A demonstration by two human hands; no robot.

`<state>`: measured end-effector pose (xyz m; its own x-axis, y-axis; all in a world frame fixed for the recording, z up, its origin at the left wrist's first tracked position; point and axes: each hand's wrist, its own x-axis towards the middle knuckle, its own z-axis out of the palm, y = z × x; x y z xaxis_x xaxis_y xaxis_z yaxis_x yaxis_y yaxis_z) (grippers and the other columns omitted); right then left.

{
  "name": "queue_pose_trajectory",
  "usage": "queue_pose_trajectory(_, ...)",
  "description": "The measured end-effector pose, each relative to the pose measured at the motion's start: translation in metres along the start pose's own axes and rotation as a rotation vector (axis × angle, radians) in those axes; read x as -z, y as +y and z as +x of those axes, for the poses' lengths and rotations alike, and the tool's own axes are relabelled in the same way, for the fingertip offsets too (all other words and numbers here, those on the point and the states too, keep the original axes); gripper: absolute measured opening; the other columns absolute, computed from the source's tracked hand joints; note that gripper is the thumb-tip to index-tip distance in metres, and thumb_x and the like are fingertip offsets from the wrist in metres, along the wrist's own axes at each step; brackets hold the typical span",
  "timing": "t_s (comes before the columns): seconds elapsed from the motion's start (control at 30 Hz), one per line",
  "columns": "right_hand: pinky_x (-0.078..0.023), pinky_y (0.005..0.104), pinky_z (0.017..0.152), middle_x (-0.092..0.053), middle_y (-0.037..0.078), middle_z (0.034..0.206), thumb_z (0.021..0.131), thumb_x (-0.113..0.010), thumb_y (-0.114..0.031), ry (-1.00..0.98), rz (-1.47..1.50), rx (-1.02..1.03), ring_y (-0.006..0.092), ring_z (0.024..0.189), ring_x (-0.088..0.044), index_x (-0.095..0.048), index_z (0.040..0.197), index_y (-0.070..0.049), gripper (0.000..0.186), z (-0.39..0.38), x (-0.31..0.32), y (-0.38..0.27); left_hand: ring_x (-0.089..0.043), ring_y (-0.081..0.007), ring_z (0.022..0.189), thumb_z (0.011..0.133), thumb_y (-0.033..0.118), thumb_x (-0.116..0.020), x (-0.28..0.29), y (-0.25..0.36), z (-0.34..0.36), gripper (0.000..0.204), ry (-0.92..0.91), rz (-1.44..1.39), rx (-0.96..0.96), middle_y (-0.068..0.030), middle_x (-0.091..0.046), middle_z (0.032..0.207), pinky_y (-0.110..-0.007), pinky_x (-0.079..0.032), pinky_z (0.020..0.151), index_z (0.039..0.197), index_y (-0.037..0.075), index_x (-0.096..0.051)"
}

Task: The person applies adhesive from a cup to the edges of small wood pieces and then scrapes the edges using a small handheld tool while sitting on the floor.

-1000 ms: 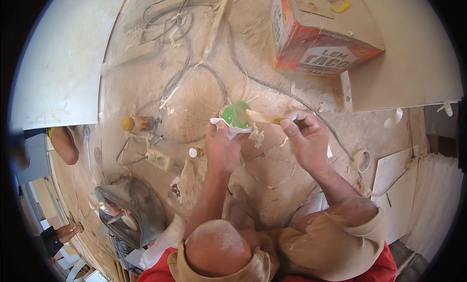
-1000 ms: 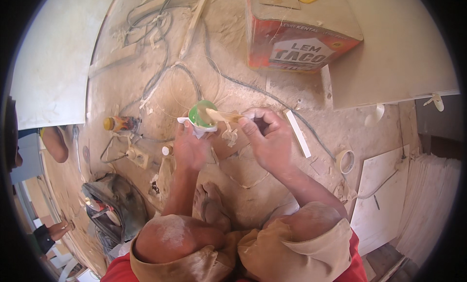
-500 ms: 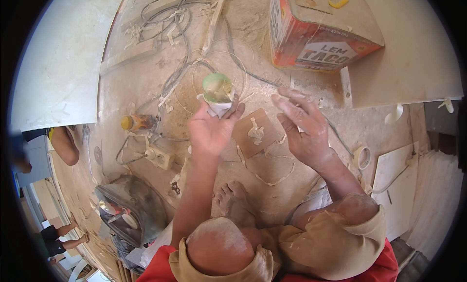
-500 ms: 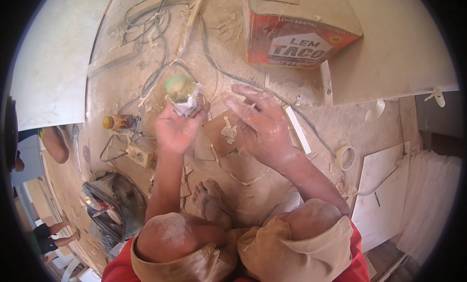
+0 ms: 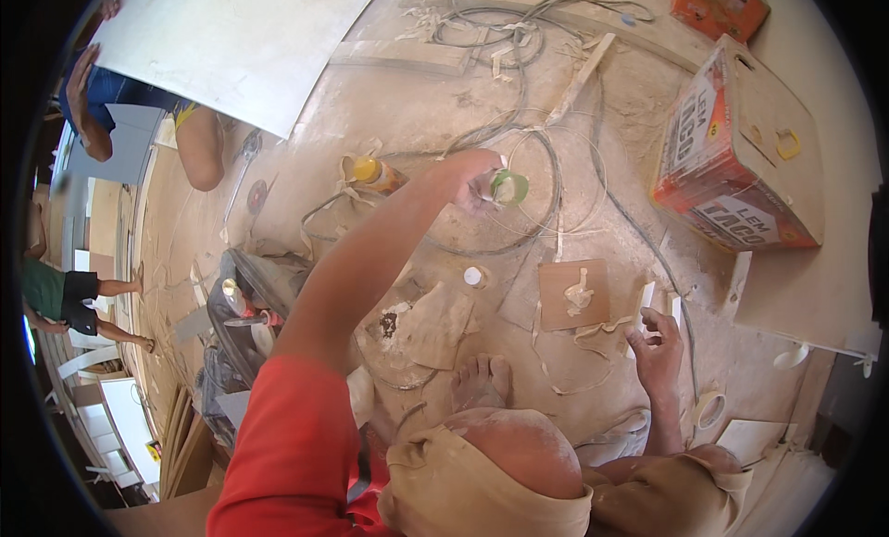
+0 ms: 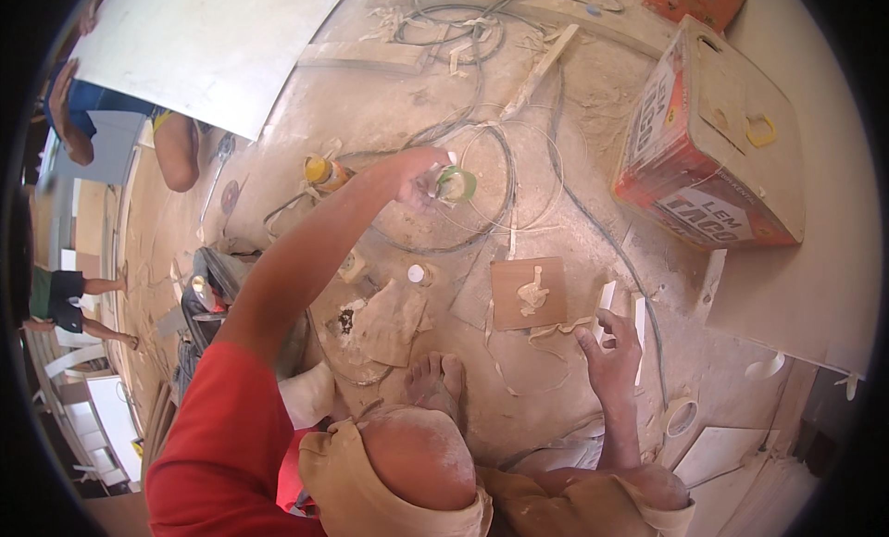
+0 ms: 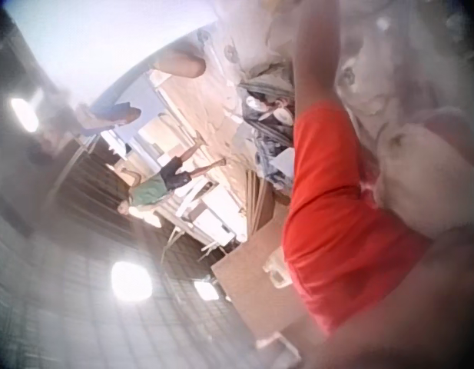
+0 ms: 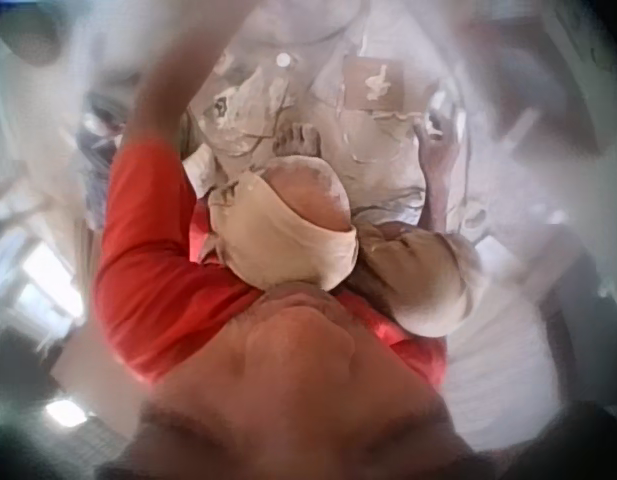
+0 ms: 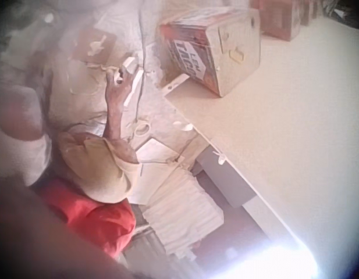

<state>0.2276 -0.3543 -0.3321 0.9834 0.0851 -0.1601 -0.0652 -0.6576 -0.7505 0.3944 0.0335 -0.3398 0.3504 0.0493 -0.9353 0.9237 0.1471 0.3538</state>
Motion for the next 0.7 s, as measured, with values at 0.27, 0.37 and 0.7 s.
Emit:
queue_pose_trajectory(0.27, -0.050, 0.0374, 0.073, -0.062, 0.016, 0.103, 0.075, -0.080, -0.018, -0.207, 0.002, 0.211, 0.0301, 0.096, -0.060, -0.061, 0.114, -0.004, 0.045, 0.013, -0.042, -0.042, -0.061, -0.0430, 0.102, 0.086, 0.038, -0.065, 0.046, 0.010, 0.045, 0.059, -0.036, 0.259, 0.025, -0.0112, -0.041, 0.143, -0.062, -0.046, 0.089, 0.136, 0.016, -0.043)
queue_pose_trajectory(0.37, -0.043, 0.0462, 0.093, -0.061, 0.020, 0.109, 0.073, -0.079, -0.021, -0.346, 0.022, 0.379, 0.0390, 0.104, -0.056, -0.057, 0.118, -0.002, 0.054, 0.027, -0.078, -0.040, -0.061, -0.0494, 0.104, 0.091, 0.053, -0.055, 0.036, 0.025, 0.023, 0.072, 0.013, 0.264, -0.030, -0.0083, -0.035, 0.152, -0.072, -0.040, 0.089, 0.148, 0.017, -0.029)
queue_pose_trajectory(0.7, -0.040, 0.0480, 0.099, -0.061, 0.018, 0.116, 0.073, -0.078, -0.030, -0.479, -0.179, 0.605, 0.0389, 0.108, -0.054, -0.054, 0.127, -0.004, 0.065, 0.055, -0.147, -0.077, -0.047, -0.0409, 0.125, 0.093, 0.041, -0.054, 0.016, -0.029, -0.122, 0.062, 0.449, 0.748, -0.998, -0.0292, -0.046, 0.135, -0.042, -0.039, 0.103, 0.134, -0.003, -0.043)
